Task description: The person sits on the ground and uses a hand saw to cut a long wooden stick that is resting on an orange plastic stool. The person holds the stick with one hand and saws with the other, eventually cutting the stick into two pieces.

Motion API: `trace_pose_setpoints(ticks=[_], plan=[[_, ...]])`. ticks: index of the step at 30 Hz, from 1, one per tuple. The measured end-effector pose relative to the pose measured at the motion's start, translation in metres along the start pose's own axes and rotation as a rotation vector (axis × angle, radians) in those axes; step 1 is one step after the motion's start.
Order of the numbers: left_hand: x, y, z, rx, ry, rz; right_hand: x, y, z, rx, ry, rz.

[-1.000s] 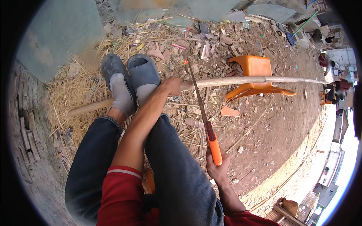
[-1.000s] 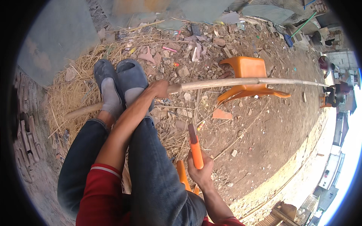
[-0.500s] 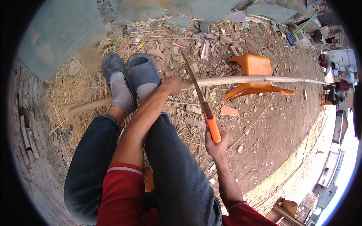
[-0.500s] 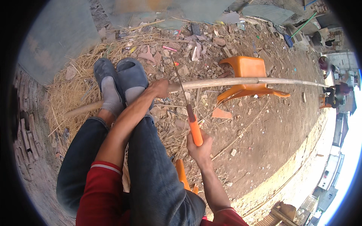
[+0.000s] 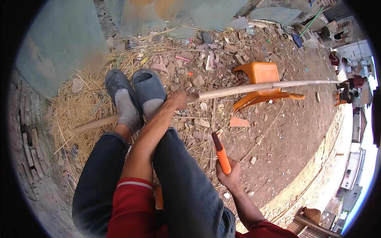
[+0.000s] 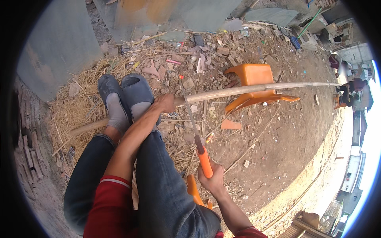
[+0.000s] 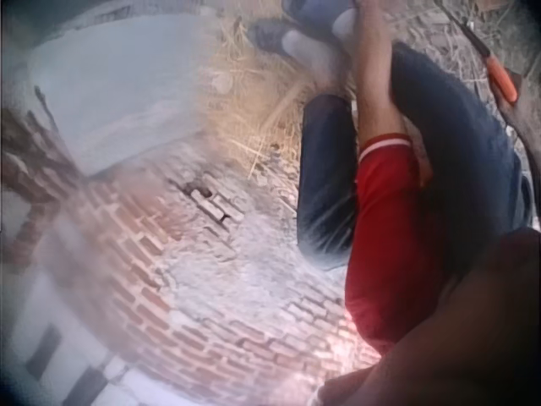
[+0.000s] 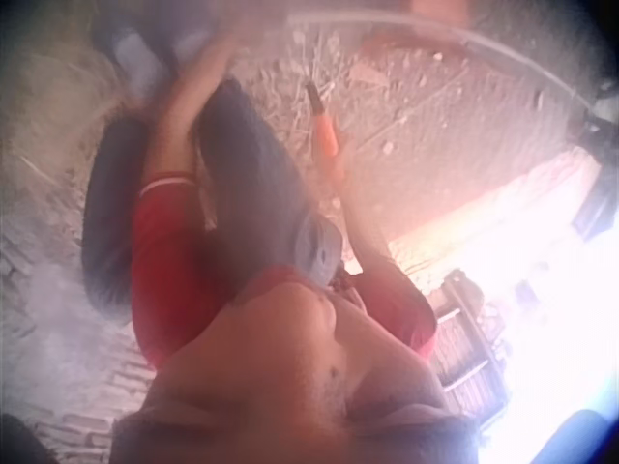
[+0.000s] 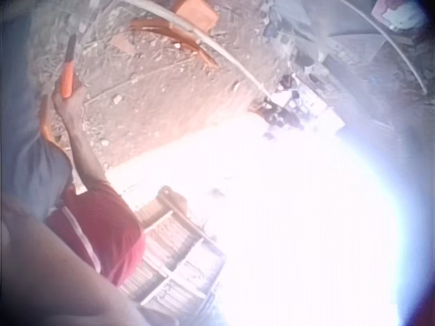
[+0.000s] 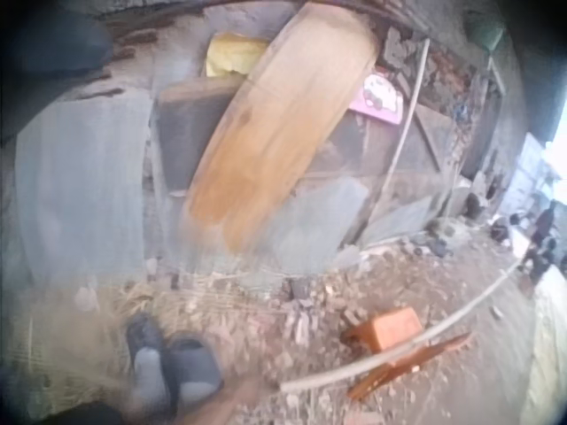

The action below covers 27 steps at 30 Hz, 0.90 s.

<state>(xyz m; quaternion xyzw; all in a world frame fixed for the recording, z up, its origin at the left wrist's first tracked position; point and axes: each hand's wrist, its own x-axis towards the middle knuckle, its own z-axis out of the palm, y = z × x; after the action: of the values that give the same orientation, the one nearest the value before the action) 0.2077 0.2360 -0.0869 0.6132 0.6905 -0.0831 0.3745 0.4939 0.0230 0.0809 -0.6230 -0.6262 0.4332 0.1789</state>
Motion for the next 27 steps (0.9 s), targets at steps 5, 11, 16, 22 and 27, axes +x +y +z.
trace_pose_setpoints(ticks=[5,11,16,22,27], plan=[[-0.005,0.0,-0.01,0.013,-0.042,0.009,0.093,-0.016,0.058,0.082,0.116,-0.055],[-0.005,0.003,-0.009,0.002,-0.012,0.017,-0.091,0.012,-0.023,0.013,-0.022,0.201],[-0.003,-0.005,0.006,-0.002,0.031,0.026,0.082,-0.003,0.04,0.045,0.07,-0.046],[0.001,-0.008,-0.024,0.027,0.008,0.035,0.062,0.004,0.032,0.135,0.079,-0.012],[0.003,0.003,-0.002,0.076,0.018,0.076,-0.075,0.006,-0.013,0.163,0.029,0.212]])
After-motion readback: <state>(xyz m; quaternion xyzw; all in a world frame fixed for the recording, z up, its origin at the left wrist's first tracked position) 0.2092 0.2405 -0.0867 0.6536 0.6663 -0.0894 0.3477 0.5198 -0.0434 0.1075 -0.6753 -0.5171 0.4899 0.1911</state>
